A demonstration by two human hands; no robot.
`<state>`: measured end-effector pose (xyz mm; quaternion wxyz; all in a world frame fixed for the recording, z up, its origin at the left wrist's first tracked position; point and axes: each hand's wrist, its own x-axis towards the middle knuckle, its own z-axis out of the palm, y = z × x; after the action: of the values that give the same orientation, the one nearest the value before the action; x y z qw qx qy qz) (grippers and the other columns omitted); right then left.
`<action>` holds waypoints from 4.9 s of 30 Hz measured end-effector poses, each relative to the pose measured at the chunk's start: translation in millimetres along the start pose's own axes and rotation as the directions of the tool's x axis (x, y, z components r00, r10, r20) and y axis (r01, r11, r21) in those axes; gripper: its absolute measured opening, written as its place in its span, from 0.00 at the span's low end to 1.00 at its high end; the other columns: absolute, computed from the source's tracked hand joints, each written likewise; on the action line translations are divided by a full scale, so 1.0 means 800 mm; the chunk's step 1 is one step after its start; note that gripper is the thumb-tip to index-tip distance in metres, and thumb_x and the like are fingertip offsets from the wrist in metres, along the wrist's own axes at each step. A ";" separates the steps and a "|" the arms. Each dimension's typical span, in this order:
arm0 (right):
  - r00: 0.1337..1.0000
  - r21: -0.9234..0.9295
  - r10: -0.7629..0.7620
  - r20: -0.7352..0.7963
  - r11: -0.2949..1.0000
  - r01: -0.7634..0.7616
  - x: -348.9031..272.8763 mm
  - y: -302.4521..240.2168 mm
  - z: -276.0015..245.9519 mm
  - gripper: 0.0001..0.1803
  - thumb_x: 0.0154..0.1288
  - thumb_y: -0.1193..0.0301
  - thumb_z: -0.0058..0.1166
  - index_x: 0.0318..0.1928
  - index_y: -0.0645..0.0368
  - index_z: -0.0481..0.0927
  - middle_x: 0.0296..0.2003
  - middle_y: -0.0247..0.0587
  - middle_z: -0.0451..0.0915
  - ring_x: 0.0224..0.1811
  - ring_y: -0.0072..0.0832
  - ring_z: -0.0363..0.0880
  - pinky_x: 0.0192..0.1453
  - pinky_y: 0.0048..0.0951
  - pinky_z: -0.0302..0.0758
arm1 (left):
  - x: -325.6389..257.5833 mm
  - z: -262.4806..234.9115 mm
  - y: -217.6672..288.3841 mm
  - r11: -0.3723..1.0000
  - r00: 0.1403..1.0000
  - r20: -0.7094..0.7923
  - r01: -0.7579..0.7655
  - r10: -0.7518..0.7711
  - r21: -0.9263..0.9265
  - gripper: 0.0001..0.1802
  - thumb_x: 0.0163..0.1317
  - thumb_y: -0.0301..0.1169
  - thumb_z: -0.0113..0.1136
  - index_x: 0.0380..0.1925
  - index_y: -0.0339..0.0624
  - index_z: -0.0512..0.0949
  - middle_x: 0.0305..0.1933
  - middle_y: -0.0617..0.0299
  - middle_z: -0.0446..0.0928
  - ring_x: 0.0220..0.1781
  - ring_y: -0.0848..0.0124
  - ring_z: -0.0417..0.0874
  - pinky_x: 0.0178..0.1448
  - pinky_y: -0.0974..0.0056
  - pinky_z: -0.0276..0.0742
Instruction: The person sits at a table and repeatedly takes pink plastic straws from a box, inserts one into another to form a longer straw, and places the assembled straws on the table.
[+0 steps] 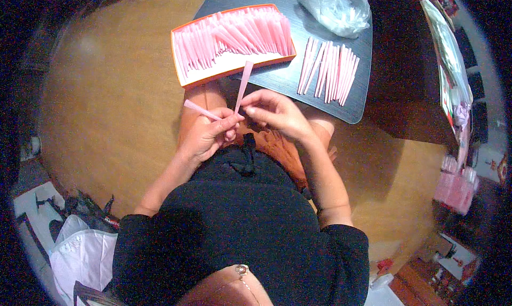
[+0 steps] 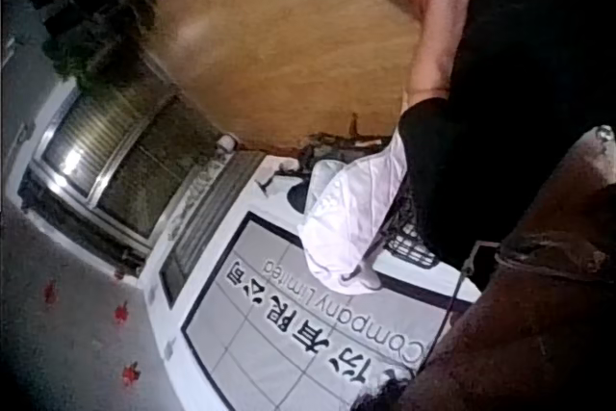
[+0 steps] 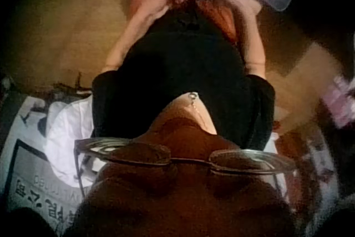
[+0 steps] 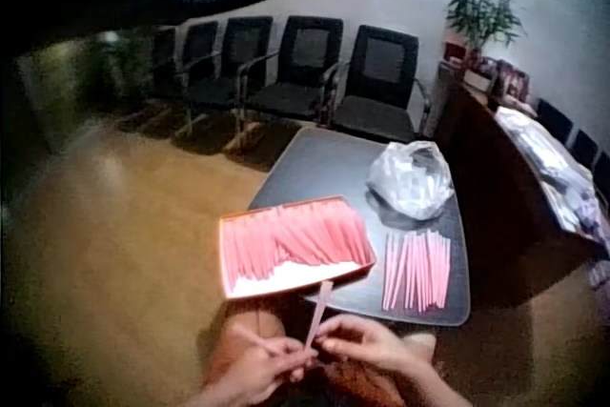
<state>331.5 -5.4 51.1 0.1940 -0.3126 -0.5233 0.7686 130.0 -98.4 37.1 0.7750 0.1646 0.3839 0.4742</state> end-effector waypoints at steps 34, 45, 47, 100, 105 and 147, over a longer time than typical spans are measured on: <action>0.914 -0.073 -0.360 -0.188 0.933 0.353 0.002 -0.034 0.014 0.09 0.66 0.73 0.59 0.45 0.63 0.78 0.46 0.35 0.77 0.49 0.22 0.75 0.57 0.27 0.72 | -0.004 -0.014 -0.009 0.817 0.974 0.114 -0.227 0.197 0.529 0.09 0.63 0.24 0.63 0.42 0.31 0.82 0.38 0.60 0.78 0.34 0.75 0.82 0.40 0.71 0.80; 0.905 -0.189 -0.408 -0.119 0.904 0.383 0.001 -0.025 0.006 0.11 0.66 0.73 0.60 0.44 0.65 0.77 0.47 0.39 0.76 0.51 0.25 0.74 0.57 0.28 0.72 | -0.005 -0.013 -0.011 0.804 0.967 0.128 -0.255 0.220 0.537 0.09 0.63 0.23 0.62 0.42 0.31 0.82 0.38 0.60 0.78 0.35 0.75 0.83 0.40 0.71 0.80; 0.899 -0.247 -0.428 -0.092 0.885 0.396 0.000 -0.026 0.006 0.12 0.65 0.71 0.60 0.46 0.65 0.77 0.48 0.40 0.75 0.52 0.26 0.74 0.57 0.28 0.72 | -0.004 -0.013 -0.010 0.788 0.963 0.142 -0.269 0.228 0.554 0.09 0.63 0.23 0.62 0.42 0.31 0.82 0.39 0.60 0.78 0.35 0.75 0.83 0.40 0.71 0.80; 0.906 -0.098 -0.355 -0.230 0.935 0.341 0.115 -0.072 -0.014 0.13 0.60 0.77 0.62 0.43 0.60 0.74 0.38 0.36 0.79 0.43 0.22 0.78 0.51 0.24 0.74 | 0.029 -0.050 0.019 0.740 0.937 0.011 -0.283 0.349 0.611 0.09 0.62 0.22 0.62 0.41 0.28 0.80 0.39 0.60 0.77 0.37 0.76 0.82 0.42 0.73 0.78; 0.903 -0.073 -0.380 -0.200 0.925 0.373 0.106 -0.068 -0.011 0.14 0.60 0.76 0.63 0.45 0.61 0.74 0.39 0.36 0.79 0.43 0.23 0.79 0.52 0.26 0.77 | 0.028 -0.044 0.021 0.734 0.942 0.009 -0.268 0.336 0.624 0.08 0.62 0.22 0.62 0.40 0.29 0.80 0.39 0.60 0.77 0.37 0.76 0.82 0.42 0.72 0.78; 0.755 -0.981 -0.627 -0.191 0.102 -0.163 0.177 -0.028 -0.061 0.11 0.52 0.73 0.63 0.31 0.62 0.73 0.29 0.53 0.79 0.35 0.51 0.80 0.38 0.46 0.75 | 0.025 -0.066 0.012 0.723 0.930 -0.073 -0.230 0.361 0.651 0.09 0.61 0.23 0.63 0.41 0.30 0.82 0.39 0.60 0.77 0.37 0.77 0.81 0.41 0.74 0.77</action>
<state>260.8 125.0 19.7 0.2204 -0.4820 -0.8463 0.0527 89.6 -82.4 -0.6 0.5468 0.4272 0.5630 0.4489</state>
